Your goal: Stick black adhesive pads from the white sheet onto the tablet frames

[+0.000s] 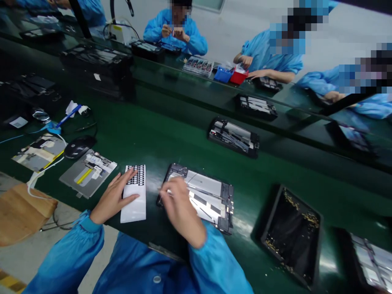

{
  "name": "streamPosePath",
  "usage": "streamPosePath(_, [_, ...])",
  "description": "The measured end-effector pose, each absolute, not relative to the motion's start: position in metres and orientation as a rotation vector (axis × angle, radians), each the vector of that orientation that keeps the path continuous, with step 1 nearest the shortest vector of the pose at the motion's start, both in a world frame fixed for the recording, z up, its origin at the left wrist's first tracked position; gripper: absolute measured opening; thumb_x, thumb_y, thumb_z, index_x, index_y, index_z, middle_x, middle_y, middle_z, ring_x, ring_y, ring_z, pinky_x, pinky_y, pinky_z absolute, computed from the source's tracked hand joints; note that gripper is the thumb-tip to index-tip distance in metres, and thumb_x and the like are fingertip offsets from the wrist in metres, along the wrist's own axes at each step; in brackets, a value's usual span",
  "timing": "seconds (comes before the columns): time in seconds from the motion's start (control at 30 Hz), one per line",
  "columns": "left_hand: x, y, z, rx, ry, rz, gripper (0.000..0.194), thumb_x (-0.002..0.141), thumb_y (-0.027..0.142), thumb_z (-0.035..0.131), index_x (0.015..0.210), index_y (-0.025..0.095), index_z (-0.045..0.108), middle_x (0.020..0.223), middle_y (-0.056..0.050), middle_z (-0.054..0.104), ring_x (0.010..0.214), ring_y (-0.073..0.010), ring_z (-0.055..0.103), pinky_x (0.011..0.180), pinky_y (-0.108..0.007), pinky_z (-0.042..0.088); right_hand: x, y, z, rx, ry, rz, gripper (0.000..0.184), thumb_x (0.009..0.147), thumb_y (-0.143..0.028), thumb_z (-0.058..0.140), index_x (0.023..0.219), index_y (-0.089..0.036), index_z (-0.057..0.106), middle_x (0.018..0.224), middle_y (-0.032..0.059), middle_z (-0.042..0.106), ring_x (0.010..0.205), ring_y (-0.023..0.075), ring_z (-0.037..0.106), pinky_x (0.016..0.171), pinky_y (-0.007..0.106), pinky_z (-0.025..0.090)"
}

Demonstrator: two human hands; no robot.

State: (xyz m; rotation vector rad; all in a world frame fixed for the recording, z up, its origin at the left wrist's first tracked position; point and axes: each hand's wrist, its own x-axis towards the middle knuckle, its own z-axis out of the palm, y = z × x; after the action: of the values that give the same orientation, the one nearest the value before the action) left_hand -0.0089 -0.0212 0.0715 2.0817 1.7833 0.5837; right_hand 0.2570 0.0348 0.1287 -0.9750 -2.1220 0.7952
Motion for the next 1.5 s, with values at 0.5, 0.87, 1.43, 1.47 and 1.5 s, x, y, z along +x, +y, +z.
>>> streamPosePath(0.5, [0.096, -0.032, 0.094, 2.101, 1.817, 0.672, 0.079, 0.094, 0.052, 0.06, 0.158, 0.025, 0.024, 0.167, -0.016, 0.024, 0.152, -0.0375, 0.028, 0.119, -0.06, 0.034, 0.365, -0.003, 0.074, -1.555, -1.593, 0.785, 0.02, 0.104, -0.041, 0.045, 0.101, -0.023, 0.054, 0.138, 0.0155, 0.06, 0.132, 0.0251, 0.055, 0.106, 0.046, 0.044])
streamPosePath(0.87, [0.138, -0.019, 0.092, 2.258, 1.598, 0.823, 0.013, 0.098, 0.026, 0.058, 0.109, 0.024, 0.064, 0.124, -0.007, 0.066, 0.116, -0.025, 0.06, 0.097, -0.041, 0.045, 0.334, -0.011, 0.096, -1.24, -2.176, 0.427, 0.011, 0.102, -0.013, 0.05, 0.107, -0.019, 0.057, 0.12, 0.0138, 0.06, 0.117, 0.023, 0.058, 0.097, 0.04, 0.053])
streamPosePath(1.43, [0.141, -0.005, 0.08, 2.249, 1.56, 0.858, 0.004, 0.095, 0.025, 0.063, 0.093, 0.021, 0.061, 0.107, -0.004, 0.068, 0.101, -0.023, 0.062, 0.085, -0.037, 0.043, 0.323, -0.011, 0.089, -1.363, -2.246, 0.269, 0.012, 0.103, -0.014, 0.05, 0.105, -0.018, 0.061, 0.115, 0.0121, 0.066, 0.104, 0.0237, 0.06, 0.088, 0.038, 0.052])
streamPosePath(1.47, [0.141, -0.005, 0.08, 2.251, 1.559, 0.858, 0.004, 0.095, 0.025, 0.063, 0.093, 0.022, 0.061, 0.107, -0.004, 0.068, 0.101, -0.023, 0.062, 0.085, -0.037, 0.043, 0.322, -0.011, 0.09, -1.365, -2.251, 0.267, 0.012, 0.103, -0.015, 0.05, 0.105, -0.018, 0.061, 0.114, 0.012, 0.066, 0.104, 0.0237, 0.06, 0.088, 0.038, 0.052])
streamPosePath(1.5, [0.141, -0.005, 0.08, 2.253, 1.558, 0.858, 0.004, 0.095, 0.024, 0.063, 0.093, 0.022, 0.061, 0.107, -0.004, 0.068, 0.101, -0.0231, 0.062, 0.085, -0.037, 0.043, 0.322, -0.011, 0.09, -1.367, -2.256, 0.265, 0.012, 0.103, -0.015, 0.049, 0.105, -0.018, 0.061, 0.114, 0.0119, 0.066, 0.104, 0.0238, 0.06, 0.087, 0.039, 0.053])
